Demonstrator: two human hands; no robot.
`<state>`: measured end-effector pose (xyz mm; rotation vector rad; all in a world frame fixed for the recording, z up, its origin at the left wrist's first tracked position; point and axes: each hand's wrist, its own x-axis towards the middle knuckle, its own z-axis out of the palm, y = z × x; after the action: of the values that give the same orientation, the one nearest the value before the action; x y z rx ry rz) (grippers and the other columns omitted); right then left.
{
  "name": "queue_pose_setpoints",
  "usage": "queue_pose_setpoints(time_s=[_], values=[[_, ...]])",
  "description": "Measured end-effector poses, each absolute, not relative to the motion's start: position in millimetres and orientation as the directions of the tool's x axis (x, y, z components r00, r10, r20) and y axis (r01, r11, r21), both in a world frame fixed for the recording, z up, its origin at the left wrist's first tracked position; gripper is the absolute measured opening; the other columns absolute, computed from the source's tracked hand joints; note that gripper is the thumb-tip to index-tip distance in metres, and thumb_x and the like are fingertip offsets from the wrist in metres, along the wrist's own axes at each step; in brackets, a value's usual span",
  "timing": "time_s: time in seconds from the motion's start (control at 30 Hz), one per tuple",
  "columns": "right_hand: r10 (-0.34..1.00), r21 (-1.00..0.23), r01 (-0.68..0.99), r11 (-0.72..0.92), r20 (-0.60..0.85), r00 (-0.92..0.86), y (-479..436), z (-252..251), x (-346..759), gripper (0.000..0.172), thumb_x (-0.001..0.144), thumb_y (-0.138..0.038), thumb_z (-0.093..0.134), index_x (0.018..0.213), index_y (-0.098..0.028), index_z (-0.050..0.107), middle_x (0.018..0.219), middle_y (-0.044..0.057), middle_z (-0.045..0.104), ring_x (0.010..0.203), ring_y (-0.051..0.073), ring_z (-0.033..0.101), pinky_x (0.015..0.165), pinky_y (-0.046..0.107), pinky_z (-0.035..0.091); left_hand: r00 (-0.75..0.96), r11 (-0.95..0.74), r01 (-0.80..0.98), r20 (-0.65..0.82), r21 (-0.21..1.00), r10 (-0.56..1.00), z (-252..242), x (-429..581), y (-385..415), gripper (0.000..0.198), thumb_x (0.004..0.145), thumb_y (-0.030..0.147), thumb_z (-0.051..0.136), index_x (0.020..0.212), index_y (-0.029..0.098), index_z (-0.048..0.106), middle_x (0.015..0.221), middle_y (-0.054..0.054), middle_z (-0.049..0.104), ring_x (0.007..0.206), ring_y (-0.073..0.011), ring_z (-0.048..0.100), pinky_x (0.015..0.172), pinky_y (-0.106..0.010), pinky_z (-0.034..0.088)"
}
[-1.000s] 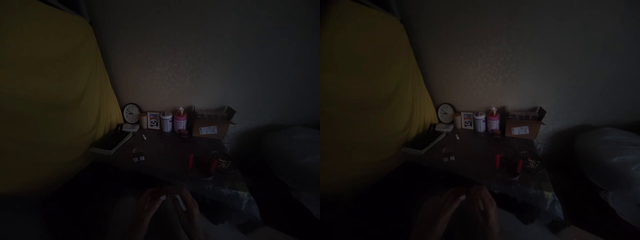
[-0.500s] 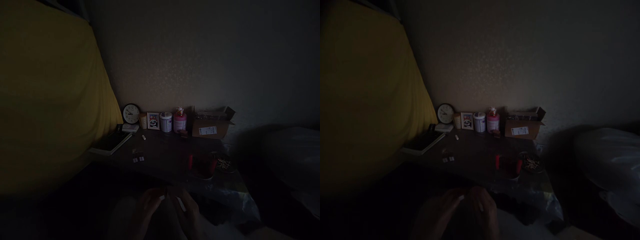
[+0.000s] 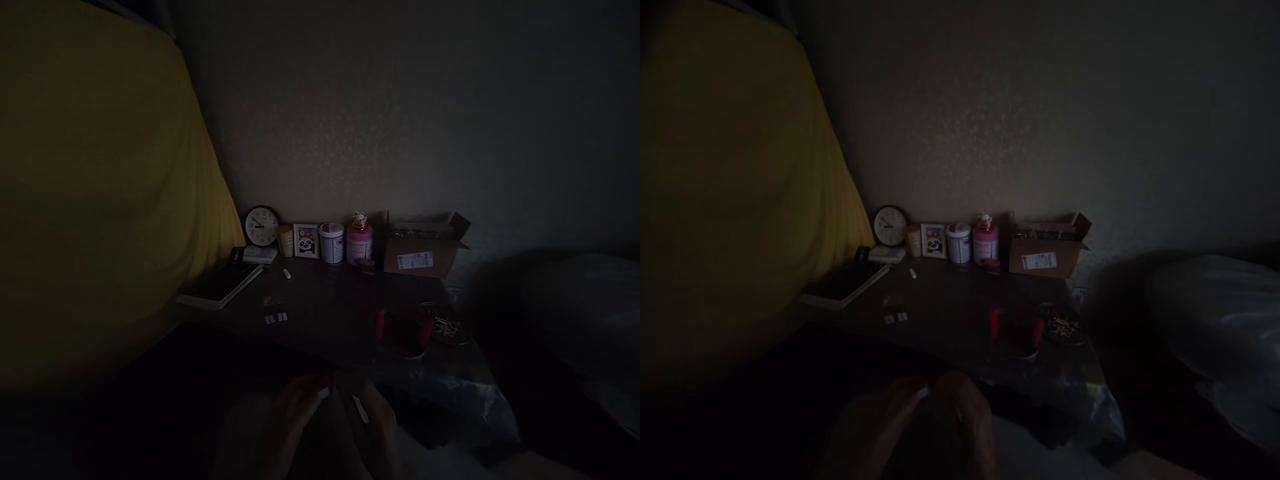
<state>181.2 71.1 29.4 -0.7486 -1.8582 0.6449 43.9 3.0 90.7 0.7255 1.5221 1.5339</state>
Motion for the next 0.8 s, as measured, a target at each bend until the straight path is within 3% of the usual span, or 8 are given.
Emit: queue_pose_setpoints(time_s=[0.1,0.23,0.5,0.63,0.8], values=[[0.746,-0.696,0.267,0.666,0.613,-0.261,70.8,26.7,179.1,0.029,0.094,-0.032,0.046,0.072,-0.024,0.062,0.064,0.001,0.064,0.06,0.016,0.066,0.056,0.022,0.056,-0.508,0.136,-0.1,-0.168,0.986,0.845,82.7,41.6,6.1,0.01,0.065,0.045,0.074,0.066,0.035,0.076,0.09,-0.004,0.079,0.097,-0.0323,0.069,0.087,-0.039,0.056],[0.787,-0.762,0.22,0.609,0.547,-0.285,66.2,27.9,176.9,0.033,0.096,-0.037,0.043,0.07,-0.024,0.059,0.062,0.001,0.061,0.057,0.015,0.063,0.048,0.021,0.052,-0.504,0.128,-0.109,-0.166,0.986,0.847,84.2,41.3,5.9,0.011,0.067,0.043,0.072,0.07,0.034,0.076,0.091,-0.005,0.078,0.097,-0.0318,0.068,0.088,-0.038,0.055],[0.743,-0.715,0.203,0.669,0.638,-0.203,67.2,31.8,177.6,0.025,0.094,-0.036,0.05,0.078,-0.023,0.063,0.069,0.002,0.065,0.066,0.016,0.066,0.059,0.022,0.056,-0.482,0.092,-0.165,-0.162,0.982,0.861,99.2,44.1,3.1,0.013,0.067,0.039,0.071,0.075,0.03,0.076,0.085,-0.005,0.077,0.098,-0.0295,0.068,0.092,-0.039,0.053],[0.696,-0.669,0.193,0.718,0.693,-0.19,76.7,23.9,176.8,0.02,0.094,-0.032,0.05,0.084,-0.023,0.064,0.075,0.003,0.069,0.069,0.016,0.069,0.058,0.021,0.057,-0.424,0.129,-0.181,-0.196,0.975,0.884,122.3,51.6,-0.7,0.015,0.075,0.039,0.066,0.08,0.029,0.076,0.089,-0.005,0.077,0.105,-0.0281,0.066,0.098,-0.039,0.05],[0.605,-0.547,0.308,0.779,0.785,-0.136,72.9,41.0,188.1,0.018,0.093,-0.028,0.051,0.098,-0.022,0.067,0.083,0.005,0.074,0.071,0.017,0.072,0.06,0.023,0.058,-0.451,0.133,-0.254,-0.239,0.958,0.86,114.2,47.5,2.4,0.013,0.072,0.038,0.069,0.076,0.026,0.074,0.093,-0.004,0.077,0.105,-0.0285,0.067,0.095,-0.039,0.051]])
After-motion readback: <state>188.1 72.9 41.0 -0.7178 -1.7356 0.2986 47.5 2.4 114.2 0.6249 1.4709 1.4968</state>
